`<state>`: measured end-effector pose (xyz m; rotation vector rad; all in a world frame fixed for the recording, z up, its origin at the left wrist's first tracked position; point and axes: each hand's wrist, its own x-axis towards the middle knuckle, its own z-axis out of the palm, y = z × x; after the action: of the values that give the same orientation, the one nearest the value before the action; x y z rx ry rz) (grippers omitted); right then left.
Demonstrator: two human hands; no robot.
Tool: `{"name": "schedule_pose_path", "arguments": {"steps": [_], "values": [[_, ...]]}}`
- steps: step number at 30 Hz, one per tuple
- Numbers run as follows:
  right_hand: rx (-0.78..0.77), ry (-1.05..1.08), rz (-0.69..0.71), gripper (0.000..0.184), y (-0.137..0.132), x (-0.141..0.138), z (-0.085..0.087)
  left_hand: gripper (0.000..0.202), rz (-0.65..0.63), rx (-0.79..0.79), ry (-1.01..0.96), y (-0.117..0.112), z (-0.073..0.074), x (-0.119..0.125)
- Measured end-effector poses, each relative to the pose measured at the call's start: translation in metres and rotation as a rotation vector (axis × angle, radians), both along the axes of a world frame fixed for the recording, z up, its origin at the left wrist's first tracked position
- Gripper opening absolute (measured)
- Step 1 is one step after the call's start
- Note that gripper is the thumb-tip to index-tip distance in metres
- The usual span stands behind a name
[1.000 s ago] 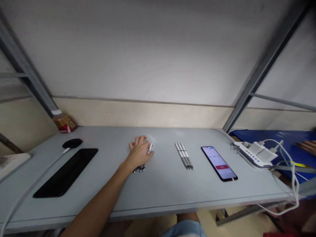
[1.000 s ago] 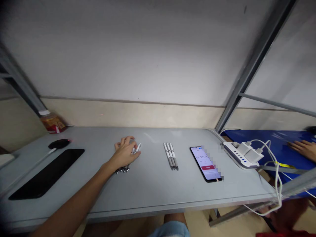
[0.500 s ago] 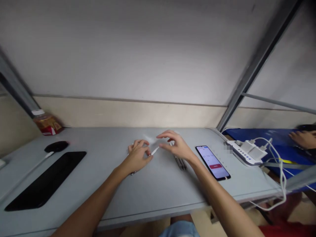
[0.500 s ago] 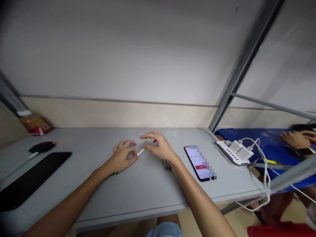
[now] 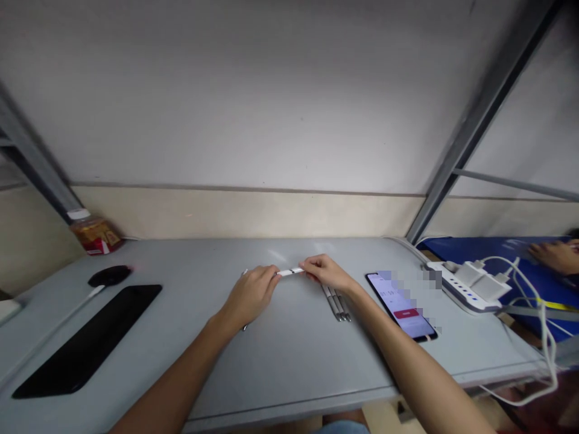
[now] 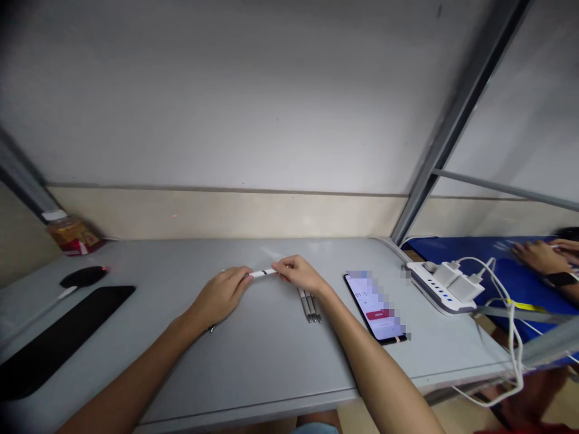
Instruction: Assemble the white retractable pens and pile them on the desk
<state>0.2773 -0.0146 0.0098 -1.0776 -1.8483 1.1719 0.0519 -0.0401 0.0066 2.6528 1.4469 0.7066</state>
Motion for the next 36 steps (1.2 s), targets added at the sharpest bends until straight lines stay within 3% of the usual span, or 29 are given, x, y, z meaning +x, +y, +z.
{"name": "schedule_pose_path", "arguments": {"steps": [4,9,12,17,19,25,28,31,32,36], "values": [[-0.297,0.095,0.09,0.048,-0.003,-0.002,-0.002,0.034,-0.054,0.135,0.099,0.003,0.003,-0.005],[-0.379,0.146,0.12,0.046,-0.009,-0.003,0.002,0.032,-0.042,0.187,0.176,0.002,0.006,-0.007],[-0.27,0.164,0.107,0.042,-0.011,-0.007,0.0,0.028,-0.012,0.152,0.169,0.004,0.002,-0.008],[0.276,-0.012,-0.021,0.033,-0.016,-0.014,0.0,0.026,-0.008,0.016,0.012,0.007,-0.005,-0.014],[0.405,-0.039,-0.042,0.028,-0.017,-0.013,0.001,0.028,-0.019,-0.025,-0.055,0.008,-0.004,-0.015],[0.355,-0.179,-0.086,0.03,-0.014,-0.008,-0.004,0.03,-0.051,-0.014,-0.061,0.007,-0.002,-0.011],[0.43,-0.151,-0.108,0.016,-0.014,-0.009,-0.008,0.029,-0.056,-0.017,-0.028,0.006,-0.003,-0.01],[0.465,-0.08,-0.163,0.047,-0.013,-0.009,-0.01,0.028,-0.051,-0.021,-0.026,0.005,-0.002,-0.011],[0.442,-0.08,-0.169,0.047,-0.013,-0.009,-0.01,0.028,-0.05,-0.024,-0.03,0.006,-0.002,-0.011],[0.327,-0.135,-0.127,0.023,-0.009,-0.006,-0.008,0.028,-0.051,-0.023,-0.067,0.007,-0.001,-0.012]]}}
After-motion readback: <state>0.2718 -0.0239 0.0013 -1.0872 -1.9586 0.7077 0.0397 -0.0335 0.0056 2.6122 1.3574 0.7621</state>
